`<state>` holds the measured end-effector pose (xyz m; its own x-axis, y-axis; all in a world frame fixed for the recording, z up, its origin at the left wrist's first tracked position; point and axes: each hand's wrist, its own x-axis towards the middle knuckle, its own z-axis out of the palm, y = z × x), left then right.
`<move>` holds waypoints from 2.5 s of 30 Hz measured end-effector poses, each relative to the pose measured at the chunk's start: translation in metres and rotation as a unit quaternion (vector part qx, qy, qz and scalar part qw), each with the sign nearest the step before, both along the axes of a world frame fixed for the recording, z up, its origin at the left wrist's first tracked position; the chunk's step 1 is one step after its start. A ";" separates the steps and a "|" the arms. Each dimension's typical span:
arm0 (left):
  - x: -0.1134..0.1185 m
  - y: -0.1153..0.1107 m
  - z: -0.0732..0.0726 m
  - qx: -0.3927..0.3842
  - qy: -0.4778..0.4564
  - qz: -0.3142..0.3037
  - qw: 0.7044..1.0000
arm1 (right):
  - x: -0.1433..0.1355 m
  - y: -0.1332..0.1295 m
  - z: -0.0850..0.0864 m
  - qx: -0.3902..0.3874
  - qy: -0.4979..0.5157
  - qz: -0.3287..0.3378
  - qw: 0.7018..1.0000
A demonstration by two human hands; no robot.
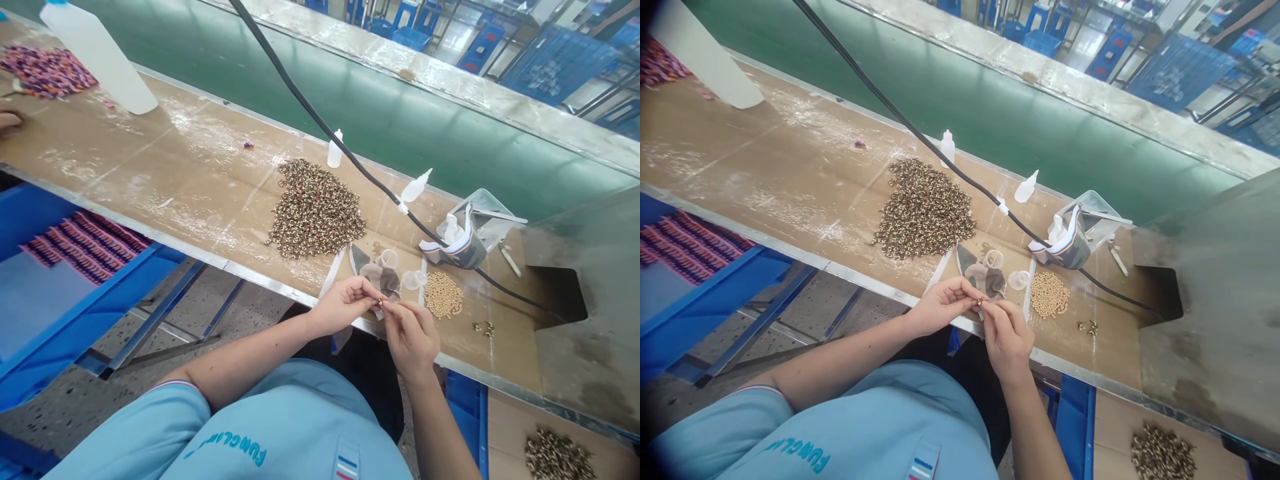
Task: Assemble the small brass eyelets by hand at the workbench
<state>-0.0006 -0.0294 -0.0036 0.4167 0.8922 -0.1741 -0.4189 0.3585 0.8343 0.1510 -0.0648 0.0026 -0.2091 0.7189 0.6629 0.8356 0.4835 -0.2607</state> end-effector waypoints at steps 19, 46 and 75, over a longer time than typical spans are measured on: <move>-0.046 0.017 0.007 0.132 0.218 0.111 0.960 | -0.009 0.017 0.003 -0.030 -0.038 -0.017 0.999; -0.058 0.057 -0.004 0.551 0.470 0.063 0.687 | -0.048 0.054 -0.013 -0.003 -0.028 -0.040 0.999; -0.053 0.049 -0.007 0.592 0.467 0.136 0.643 | -0.050 0.051 -0.017 -0.017 -0.067 -0.083 0.994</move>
<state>-0.0534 0.0193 -0.0109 0.4242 0.6472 0.6334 0.5498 -0.7399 0.3877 0.1010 -0.0136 -0.0144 -0.1713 0.7728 0.6110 0.9315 0.3291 -0.1550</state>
